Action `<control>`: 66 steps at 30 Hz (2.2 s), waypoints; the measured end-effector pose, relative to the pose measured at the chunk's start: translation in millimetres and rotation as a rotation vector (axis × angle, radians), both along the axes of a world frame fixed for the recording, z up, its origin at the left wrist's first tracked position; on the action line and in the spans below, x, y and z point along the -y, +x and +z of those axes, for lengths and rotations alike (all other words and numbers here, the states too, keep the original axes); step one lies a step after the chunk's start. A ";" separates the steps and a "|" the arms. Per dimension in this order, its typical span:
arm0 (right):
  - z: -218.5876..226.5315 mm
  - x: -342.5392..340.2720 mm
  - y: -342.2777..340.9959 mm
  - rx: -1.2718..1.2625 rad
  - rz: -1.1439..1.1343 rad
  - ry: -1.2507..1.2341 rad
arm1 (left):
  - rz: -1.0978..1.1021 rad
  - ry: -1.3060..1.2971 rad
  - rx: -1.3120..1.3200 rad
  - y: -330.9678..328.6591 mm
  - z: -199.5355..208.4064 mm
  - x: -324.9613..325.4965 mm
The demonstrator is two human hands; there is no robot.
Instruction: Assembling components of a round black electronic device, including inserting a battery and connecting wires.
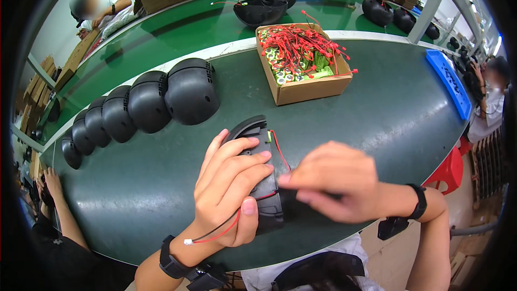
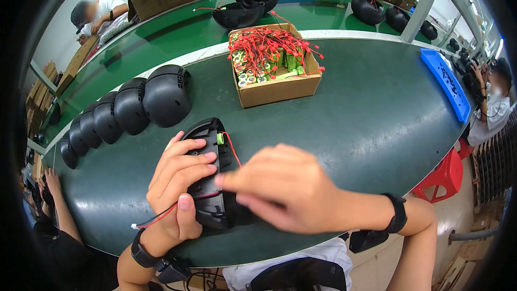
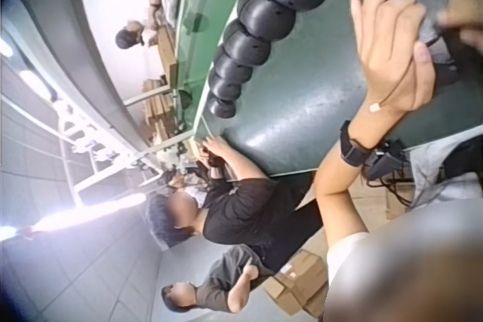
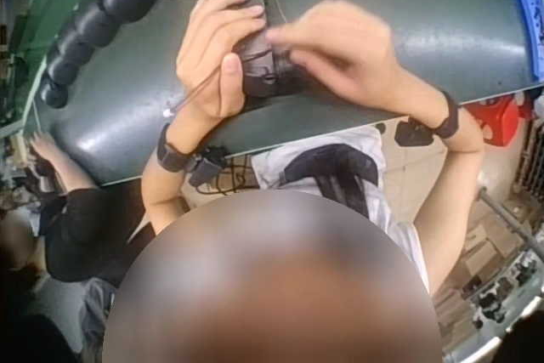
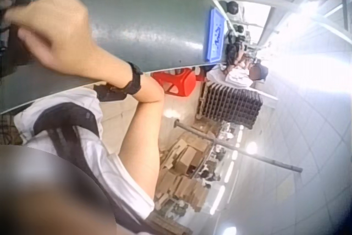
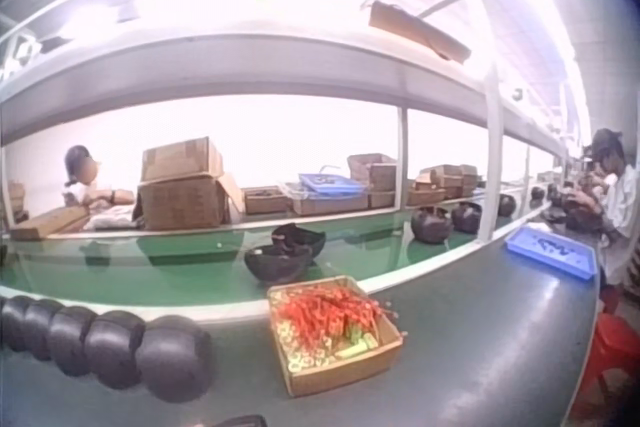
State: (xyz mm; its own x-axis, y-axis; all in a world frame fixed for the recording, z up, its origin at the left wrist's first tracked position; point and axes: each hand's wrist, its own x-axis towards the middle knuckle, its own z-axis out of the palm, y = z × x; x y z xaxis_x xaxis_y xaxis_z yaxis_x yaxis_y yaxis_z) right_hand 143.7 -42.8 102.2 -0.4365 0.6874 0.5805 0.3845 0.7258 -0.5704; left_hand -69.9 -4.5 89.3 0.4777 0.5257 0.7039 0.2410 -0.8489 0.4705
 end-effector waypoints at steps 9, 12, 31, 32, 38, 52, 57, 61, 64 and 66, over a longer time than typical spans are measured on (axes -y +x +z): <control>0.9 -34.4 12.2 -0.357 -0.032 -1.140 | 0.000 0.006 -0.013 1.4 3.1 1.4; 10.5 -35.9 21.7 -0.223 -0.118 -0.847 | -0.011 0.018 -0.008 2.6 3.3 0.3; 32.8 -40.0 -6.3 0.340 0.008 0.709 | -0.157 -0.130 -0.162 0.2 16.1 2.4; 28.7 -42.3 -8.4 0.156 0.002 0.720 | -0.167 -0.126 -0.177 0.4 17.3 1.7; 42.6 -45.8 9.7 -0.048 0.168 0.053 | -0.157 -0.183 -0.148 2.5 14.9 1.5; -19.3 -61.2 17.1 -0.455 0.362 -0.709 | 0.027 -0.204 -0.167 1.5 13.8 9.2; -24.4 -67.3 23.5 -0.560 0.479 -0.845 | -0.039 -0.213 -0.115 4.1 10.6 6.8; -16.6 -66.2 24.0 -0.375 0.340 -0.670 | -0.031 -0.221 -0.107 4.9 12.4 6.5; -18.4 -65.9 22.8 -0.406 0.335 -0.659 | -0.034 -0.213 -0.116 5.2 12.8 6.7; -18.7 -66.3 23.3 -0.374 0.334 -0.601 | -0.036 -0.210 -0.119 4.8 12.7 6.6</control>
State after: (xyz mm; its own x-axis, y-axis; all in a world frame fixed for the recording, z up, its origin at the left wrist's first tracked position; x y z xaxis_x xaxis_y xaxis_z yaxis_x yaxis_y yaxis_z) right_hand 167.1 23.6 83.5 -0.5245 0.7970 0.2996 -0.0950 0.2949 -0.9508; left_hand -65.1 -11.1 101.9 0.5721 0.6353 0.5188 0.2764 -0.7448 0.6073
